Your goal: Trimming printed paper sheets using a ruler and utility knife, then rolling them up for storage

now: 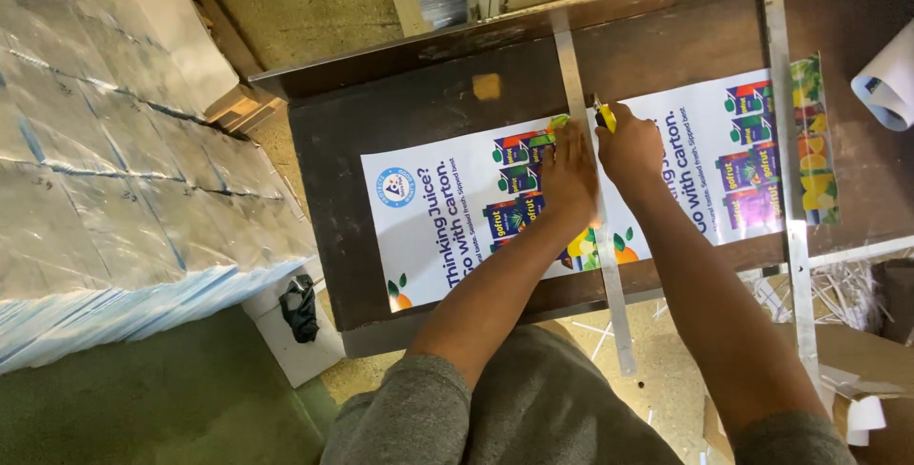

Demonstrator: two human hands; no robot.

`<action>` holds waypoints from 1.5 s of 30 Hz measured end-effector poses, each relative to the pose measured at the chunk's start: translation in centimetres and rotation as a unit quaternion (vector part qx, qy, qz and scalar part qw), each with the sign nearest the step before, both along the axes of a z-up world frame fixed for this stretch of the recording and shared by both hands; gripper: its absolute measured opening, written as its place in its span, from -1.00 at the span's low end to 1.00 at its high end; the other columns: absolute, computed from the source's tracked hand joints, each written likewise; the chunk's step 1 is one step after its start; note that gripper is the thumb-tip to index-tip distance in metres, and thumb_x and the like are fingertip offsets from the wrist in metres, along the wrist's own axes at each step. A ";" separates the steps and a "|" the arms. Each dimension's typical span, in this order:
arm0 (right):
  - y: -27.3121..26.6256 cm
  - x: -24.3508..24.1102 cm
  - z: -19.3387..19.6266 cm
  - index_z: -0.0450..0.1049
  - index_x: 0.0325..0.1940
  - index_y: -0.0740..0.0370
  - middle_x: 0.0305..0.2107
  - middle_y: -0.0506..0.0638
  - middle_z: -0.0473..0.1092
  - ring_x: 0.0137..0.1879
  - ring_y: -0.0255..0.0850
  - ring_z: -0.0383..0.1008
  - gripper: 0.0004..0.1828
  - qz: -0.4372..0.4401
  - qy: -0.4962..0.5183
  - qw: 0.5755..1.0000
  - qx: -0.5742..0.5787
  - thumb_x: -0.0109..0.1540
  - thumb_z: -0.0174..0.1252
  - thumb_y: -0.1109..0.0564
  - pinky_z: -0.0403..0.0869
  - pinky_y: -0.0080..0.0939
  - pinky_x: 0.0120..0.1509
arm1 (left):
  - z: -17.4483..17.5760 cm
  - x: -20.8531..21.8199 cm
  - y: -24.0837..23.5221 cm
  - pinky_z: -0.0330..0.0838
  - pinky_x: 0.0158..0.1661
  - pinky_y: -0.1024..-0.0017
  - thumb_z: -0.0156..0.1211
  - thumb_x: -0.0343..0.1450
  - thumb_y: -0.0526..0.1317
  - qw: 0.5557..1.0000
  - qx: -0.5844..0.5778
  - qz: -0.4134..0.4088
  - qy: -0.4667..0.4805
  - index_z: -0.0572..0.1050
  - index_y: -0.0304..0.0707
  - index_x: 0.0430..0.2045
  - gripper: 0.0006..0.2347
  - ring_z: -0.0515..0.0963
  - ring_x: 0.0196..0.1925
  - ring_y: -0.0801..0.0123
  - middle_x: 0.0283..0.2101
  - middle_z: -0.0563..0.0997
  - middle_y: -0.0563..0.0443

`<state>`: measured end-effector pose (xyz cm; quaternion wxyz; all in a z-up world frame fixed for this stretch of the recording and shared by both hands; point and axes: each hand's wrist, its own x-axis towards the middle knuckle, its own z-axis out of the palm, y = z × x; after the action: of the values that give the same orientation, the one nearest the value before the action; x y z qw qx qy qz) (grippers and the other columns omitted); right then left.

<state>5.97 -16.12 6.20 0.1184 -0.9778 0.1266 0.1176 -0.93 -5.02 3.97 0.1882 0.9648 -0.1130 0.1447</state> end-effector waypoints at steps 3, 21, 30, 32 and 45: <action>-0.2 -0.2 -0.8 0.44 0.42 -0.06 -0.20 0.38 0.49 -0.01 0.30 0.61 -0.51 0.002 -0.012 1.000 -0.003 0.39 0.25 -0.08 0.63 0.10 -0.01 | 0.6 -0.2 0.4 0.13 0.36 -0.05 -0.06 0.51 -0.26 0.996 0.047 -0.020 0.080 0.26 -0.42 0.38 -0.52 0.05 0.61 -0.22 0.54 0.16 -0.37; 1.1 -3.0 -0.8 0.50 0.37 0.08 -0.28 0.32 0.57 -0.13 0.25 0.65 -0.49 0.028 -0.041 0.999 0.004 0.32 0.25 0.05 0.67 0.10 -0.06 | 4.8 0.1 2.3 -0.05 0.45 0.04 -0.08 0.54 -0.08 0.960 0.124 -0.078 0.238 -0.06 -0.29 0.53 -0.38 -0.19 0.66 -0.06 0.64 -0.17 -0.17; 0.2 -11.4 2.2 0.47 0.39 0.07 -0.29 0.37 0.57 -0.16 0.33 0.63 -0.49 0.019 0.028 0.999 0.017 0.34 0.14 0.00 0.63 0.23 -0.05 | 0.9 -0.1 1.3 0.14 0.37 0.05 0.20 0.40 0.06 0.990 0.118 -0.026 0.068 0.20 -0.30 0.42 -0.31 0.12 0.59 0.04 0.56 0.13 -0.15; -0.6 -14.3 2.7 0.47 0.39 0.06 -0.30 0.38 0.57 -0.16 0.35 0.63 -0.49 0.016 0.040 0.999 0.017 0.34 0.13 -0.01 0.63 0.25 -0.06 | 0.1 0.3 1.0 0.11 0.40 0.04 0.40 0.23 0.08 0.983 0.130 -0.046 0.124 0.15 -0.33 0.44 -0.12 0.06 0.60 0.01 0.57 0.07 -0.18; -4.0 -29.7 1.9 0.44 0.35 -0.12 -0.30 0.15 0.61 -0.22 0.19 0.66 -0.47 0.006 0.054 0.998 0.008 0.26 0.14 -0.02 0.63 0.23 -0.14 | 1.2 1.6 0.6 0.02 0.45 -0.02 0.71 -0.13 0.28 0.942 0.143 -0.089 0.292 -0.06 -0.47 0.48 0.36 -0.13 0.62 -0.13 0.59 -0.16 -0.32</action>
<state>-23.76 -20.11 8.14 0.1184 -0.9698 0.1261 0.1718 0.67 -4.42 5.17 0.0856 0.9674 -0.1583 -0.1782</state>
